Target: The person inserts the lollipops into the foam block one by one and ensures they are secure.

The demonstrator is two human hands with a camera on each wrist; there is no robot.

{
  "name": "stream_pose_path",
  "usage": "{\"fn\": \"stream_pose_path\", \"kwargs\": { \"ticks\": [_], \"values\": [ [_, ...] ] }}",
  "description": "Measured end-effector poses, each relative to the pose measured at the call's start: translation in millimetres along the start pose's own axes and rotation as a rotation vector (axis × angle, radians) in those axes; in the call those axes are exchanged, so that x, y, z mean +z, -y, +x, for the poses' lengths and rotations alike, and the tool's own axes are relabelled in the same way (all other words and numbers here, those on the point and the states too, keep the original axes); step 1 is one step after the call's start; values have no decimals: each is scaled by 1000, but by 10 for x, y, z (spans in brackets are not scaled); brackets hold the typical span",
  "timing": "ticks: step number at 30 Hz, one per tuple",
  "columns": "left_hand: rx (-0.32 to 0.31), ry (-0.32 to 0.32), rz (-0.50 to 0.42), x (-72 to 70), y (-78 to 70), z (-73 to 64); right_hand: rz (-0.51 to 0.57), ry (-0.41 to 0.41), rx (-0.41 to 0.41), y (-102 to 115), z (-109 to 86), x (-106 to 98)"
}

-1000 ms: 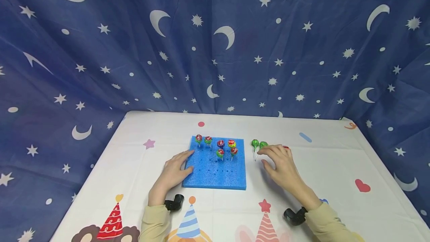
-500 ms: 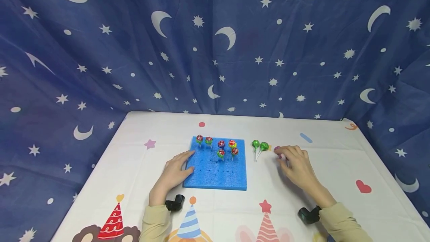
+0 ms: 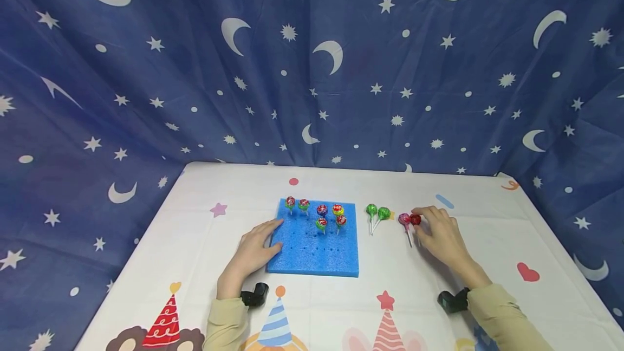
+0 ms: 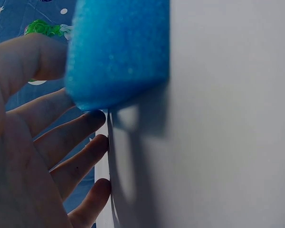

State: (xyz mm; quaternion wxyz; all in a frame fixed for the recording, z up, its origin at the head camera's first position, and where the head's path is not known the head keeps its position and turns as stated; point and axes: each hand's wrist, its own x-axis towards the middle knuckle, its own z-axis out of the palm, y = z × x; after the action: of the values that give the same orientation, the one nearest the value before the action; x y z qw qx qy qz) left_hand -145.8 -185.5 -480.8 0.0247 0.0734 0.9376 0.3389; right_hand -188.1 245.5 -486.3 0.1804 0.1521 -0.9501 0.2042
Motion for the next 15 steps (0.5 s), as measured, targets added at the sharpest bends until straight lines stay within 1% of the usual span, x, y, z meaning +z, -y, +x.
{"fn": "stream_pose_path", "kwargs": {
  "ticks": [9,12,15],
  "values": [
    [-22,16,-19,-6,-2,9,70,124,146,-120,81,43],
    [-20,13,-18,-1,3,15,87,151,160,-138,94,55],
    [-18,13,-17,4,5,17,87,159,163,-148,104,75]
  ]
}}
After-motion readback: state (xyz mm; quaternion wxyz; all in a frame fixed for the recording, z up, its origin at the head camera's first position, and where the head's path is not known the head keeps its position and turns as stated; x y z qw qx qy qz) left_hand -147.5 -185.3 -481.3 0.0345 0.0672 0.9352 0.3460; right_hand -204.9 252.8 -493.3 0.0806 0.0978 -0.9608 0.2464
